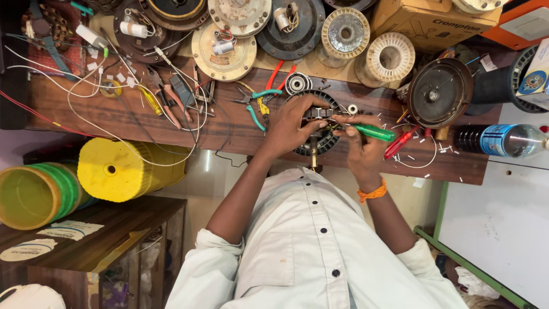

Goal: The person uses a green-handled screwdriver to adjust and tighten connections on a small electrical component placed on a cluttered workbench. They repeatedly probe and rotate the component while applying pressure with the tool.

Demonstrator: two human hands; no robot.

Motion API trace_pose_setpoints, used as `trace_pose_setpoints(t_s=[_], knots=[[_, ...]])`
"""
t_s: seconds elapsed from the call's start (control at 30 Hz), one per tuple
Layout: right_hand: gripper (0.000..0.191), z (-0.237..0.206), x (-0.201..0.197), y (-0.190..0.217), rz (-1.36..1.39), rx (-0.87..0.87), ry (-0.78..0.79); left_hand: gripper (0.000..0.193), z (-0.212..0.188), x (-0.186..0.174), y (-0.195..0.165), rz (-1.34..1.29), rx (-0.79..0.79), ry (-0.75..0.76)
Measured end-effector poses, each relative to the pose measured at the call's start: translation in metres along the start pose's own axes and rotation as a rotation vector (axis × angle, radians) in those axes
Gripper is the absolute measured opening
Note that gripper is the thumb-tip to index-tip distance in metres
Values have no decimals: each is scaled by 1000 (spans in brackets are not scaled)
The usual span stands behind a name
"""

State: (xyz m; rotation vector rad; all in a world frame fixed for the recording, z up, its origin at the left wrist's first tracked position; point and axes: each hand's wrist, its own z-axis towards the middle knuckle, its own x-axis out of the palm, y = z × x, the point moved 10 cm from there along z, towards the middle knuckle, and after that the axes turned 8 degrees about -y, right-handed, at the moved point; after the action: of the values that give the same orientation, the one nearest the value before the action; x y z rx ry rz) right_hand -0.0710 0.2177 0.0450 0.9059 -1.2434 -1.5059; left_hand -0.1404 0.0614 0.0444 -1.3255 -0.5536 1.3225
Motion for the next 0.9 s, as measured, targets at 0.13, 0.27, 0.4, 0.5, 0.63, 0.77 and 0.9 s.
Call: trace_pose_setpoints(t_s=[0.13,0.27,0.4,0.5,0.63,0.77,0.9], knots=[[20,-2,-12,-19,252,121,-120,35,-4,-4,5,-40,59,-69],[18,2,-27,-36,466,266,-215,35,-19,-6,26,-283,-16,-103],[21,-1,-19,-35,437,267,-175,37,-26,6,51,-525,-156,-85],[23,-2,-11,-32,369,287,-143,36,-25,5,48,-538,-105,-93],[25,3,-3,-18,245,248,-108,37,-24,4,47,-536,-134,-79],[26,10,12,8,103,111,-19,37,-19,-9,31,-381,-89,-38],[27,12,19,14,-53,135,-8,40,-12,-18,2,-125,91,-22]])
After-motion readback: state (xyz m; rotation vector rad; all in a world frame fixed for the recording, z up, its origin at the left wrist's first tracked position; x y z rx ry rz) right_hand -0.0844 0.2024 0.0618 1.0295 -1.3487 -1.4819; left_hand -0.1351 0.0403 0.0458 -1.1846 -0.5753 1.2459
